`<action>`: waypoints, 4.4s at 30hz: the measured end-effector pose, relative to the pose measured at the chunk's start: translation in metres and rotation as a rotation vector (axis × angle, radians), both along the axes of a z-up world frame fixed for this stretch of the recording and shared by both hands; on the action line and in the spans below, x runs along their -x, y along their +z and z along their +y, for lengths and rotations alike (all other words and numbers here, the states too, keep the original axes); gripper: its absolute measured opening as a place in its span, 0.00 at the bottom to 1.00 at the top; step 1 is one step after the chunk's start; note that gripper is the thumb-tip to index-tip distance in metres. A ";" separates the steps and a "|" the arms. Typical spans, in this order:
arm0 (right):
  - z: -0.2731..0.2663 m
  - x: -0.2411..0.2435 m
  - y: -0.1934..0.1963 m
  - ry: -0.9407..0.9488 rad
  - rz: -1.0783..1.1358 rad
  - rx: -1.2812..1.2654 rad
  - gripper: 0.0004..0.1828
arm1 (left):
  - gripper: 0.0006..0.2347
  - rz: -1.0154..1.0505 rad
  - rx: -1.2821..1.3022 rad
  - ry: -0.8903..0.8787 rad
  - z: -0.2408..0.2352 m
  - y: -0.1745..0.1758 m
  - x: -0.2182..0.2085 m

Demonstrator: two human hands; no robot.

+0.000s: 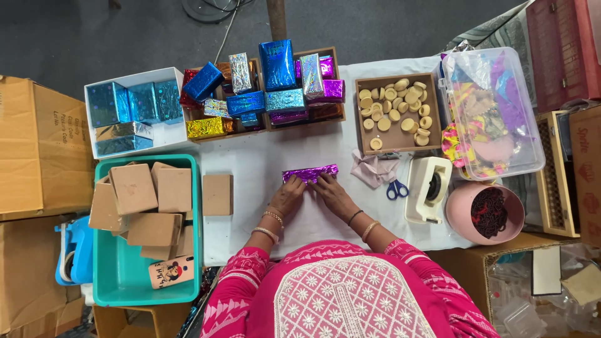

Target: The person wipes a small wooden block with a cloth, then retrieves a sheet of shiny purple wrapping paper from a box. They place the wooden block on the paper and fold the paper around it to create a wrapped package.

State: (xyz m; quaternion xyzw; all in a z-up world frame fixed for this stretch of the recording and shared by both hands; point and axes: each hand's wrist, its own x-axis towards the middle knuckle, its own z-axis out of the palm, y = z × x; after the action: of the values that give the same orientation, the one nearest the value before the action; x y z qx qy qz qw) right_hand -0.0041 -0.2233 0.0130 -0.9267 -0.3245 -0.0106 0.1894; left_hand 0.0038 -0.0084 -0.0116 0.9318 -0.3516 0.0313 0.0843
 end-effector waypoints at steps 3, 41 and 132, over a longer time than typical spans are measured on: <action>-0.002 0.002 -0.002 0.035 -0.004 0.061 0.29 | 0.16 0.043 0.001 0.024 -0.001 0.001 0.001; -0.216 0.142 0.060 -1.140 -0.175 -0.246 0.11 | 0.26 -0.016 0.099 0.086 -0.014 -0.009 0.009; -0.127 0.147 -0.059 -0.886 0.243 -0.788 0.07 | 0.26 -0.051 0.020 0.132 -0.017 -0.015 0.008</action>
State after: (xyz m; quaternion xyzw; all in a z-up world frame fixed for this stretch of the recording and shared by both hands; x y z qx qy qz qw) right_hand -0.1511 -0.3498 -0.0460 -0.8283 0.1446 -0.1018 0.5316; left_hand -0.0043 -0.0257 -0.0269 0.9510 -0.2912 0.0641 0.0824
